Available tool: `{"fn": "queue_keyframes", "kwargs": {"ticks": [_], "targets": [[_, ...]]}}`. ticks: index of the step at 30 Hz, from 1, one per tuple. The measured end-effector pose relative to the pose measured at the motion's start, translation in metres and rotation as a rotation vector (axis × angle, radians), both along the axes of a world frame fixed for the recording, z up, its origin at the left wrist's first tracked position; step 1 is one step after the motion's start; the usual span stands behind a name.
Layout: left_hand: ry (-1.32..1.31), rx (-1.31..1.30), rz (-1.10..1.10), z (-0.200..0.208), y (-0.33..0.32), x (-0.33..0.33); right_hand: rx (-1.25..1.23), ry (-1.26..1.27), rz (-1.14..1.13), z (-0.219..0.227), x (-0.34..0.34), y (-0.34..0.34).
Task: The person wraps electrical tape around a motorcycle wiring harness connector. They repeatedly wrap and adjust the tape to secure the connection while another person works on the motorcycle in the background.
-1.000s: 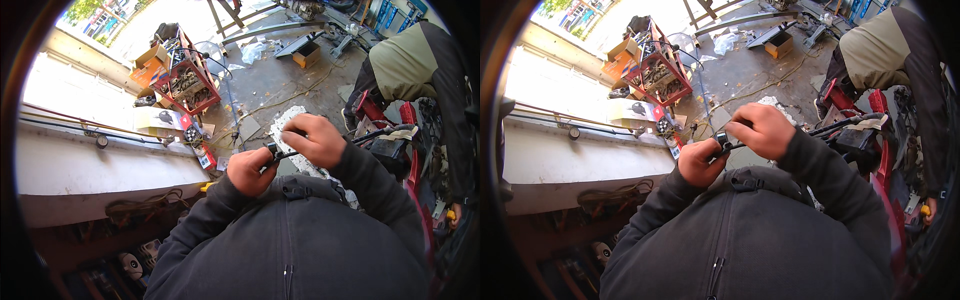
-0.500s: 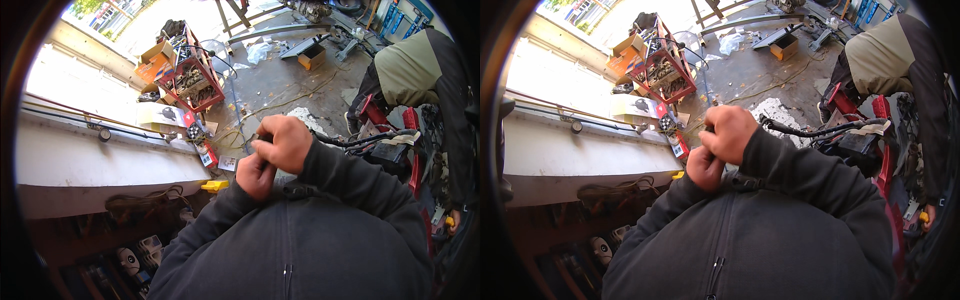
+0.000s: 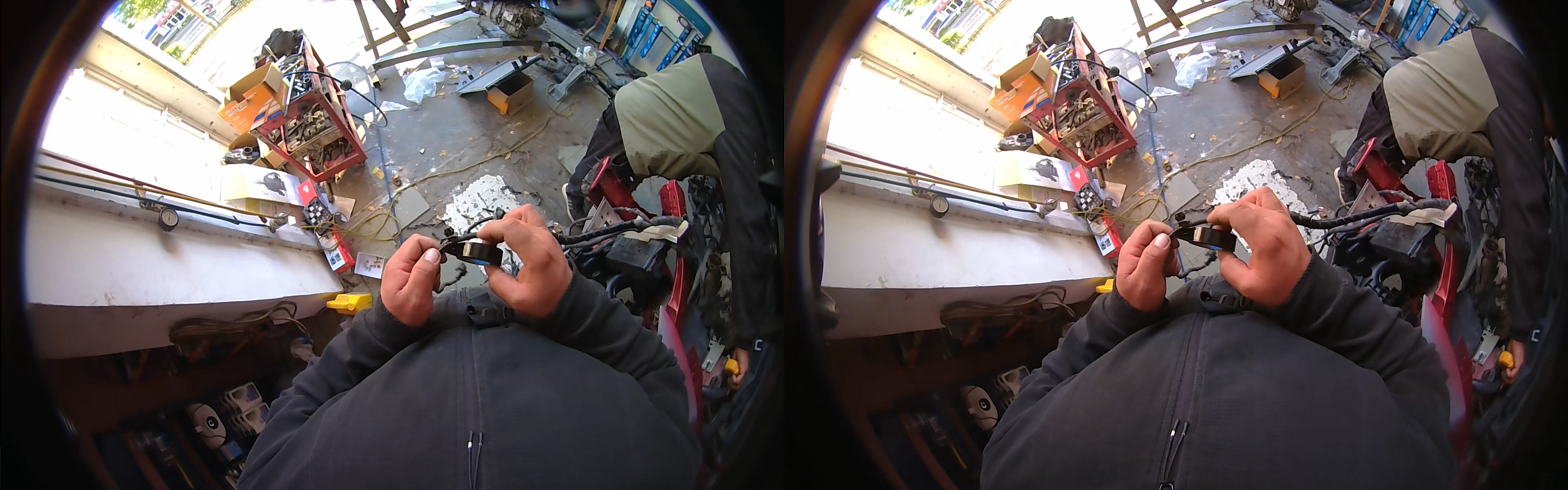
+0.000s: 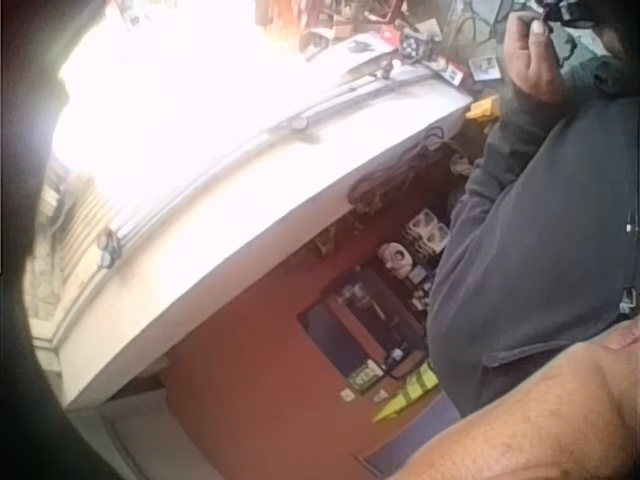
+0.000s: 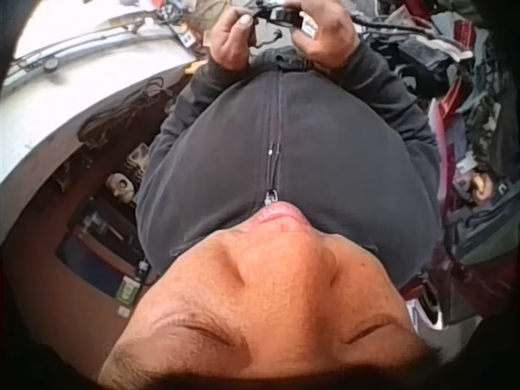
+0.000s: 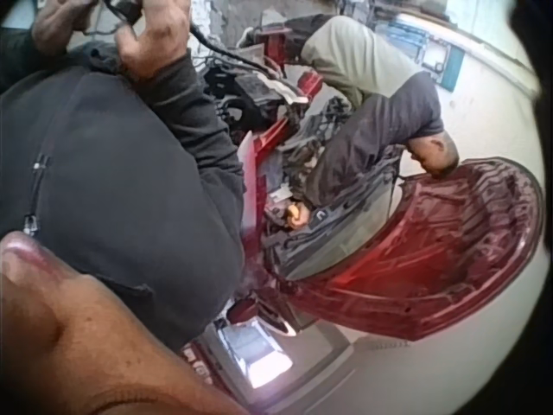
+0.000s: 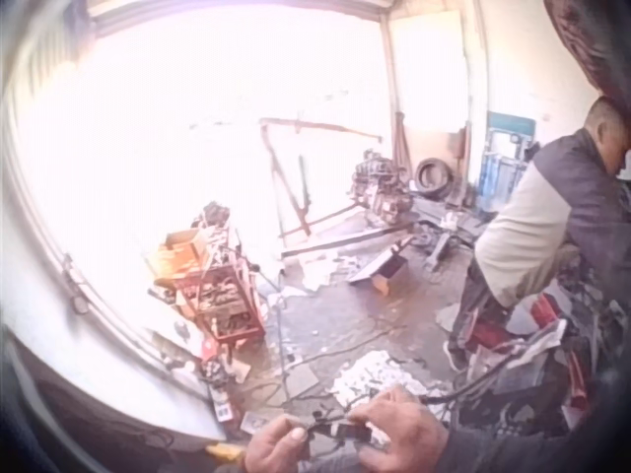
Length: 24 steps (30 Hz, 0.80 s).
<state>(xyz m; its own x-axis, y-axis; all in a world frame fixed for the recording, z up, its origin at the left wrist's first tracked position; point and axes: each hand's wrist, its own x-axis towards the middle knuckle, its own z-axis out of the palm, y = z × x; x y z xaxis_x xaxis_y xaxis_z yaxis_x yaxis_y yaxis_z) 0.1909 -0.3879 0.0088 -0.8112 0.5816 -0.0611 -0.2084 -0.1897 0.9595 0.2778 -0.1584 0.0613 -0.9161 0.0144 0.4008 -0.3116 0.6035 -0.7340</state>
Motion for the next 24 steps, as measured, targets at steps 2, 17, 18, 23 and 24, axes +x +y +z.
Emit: {"fn": "queue_keyframes", "kwargs": {"ticks": [2, 17, 18, 23, 24], "targets": [[0.014, -0.097, -0.061, 0.003, 0.001, -0.006, 0.08, 0.023, 0.003, -0.003, -0.001, 0.001], [0.213, -0.317, -0.121, -0.008, 0.013, -0.013, 0.45, 0.151, 0.049, -0.027, 0.013, 0.008], [0.213, -0.31, -0.126, -0.006, 0.013, -0.012, 0.39, 0.15, 0.074, -0.027, 0.014, 0.009], [0.582, -0.327, -0.054, 0.009, 0.01, -0.012, -0.111, 0.11, -0.005, -0.012, 0.004, 0.018], [0.647, -0.341, -0.067, 0.011, 0.01, -0.01, -0.126, -0.037, 0.001, -0.011, -0.006, 0.021]]}}
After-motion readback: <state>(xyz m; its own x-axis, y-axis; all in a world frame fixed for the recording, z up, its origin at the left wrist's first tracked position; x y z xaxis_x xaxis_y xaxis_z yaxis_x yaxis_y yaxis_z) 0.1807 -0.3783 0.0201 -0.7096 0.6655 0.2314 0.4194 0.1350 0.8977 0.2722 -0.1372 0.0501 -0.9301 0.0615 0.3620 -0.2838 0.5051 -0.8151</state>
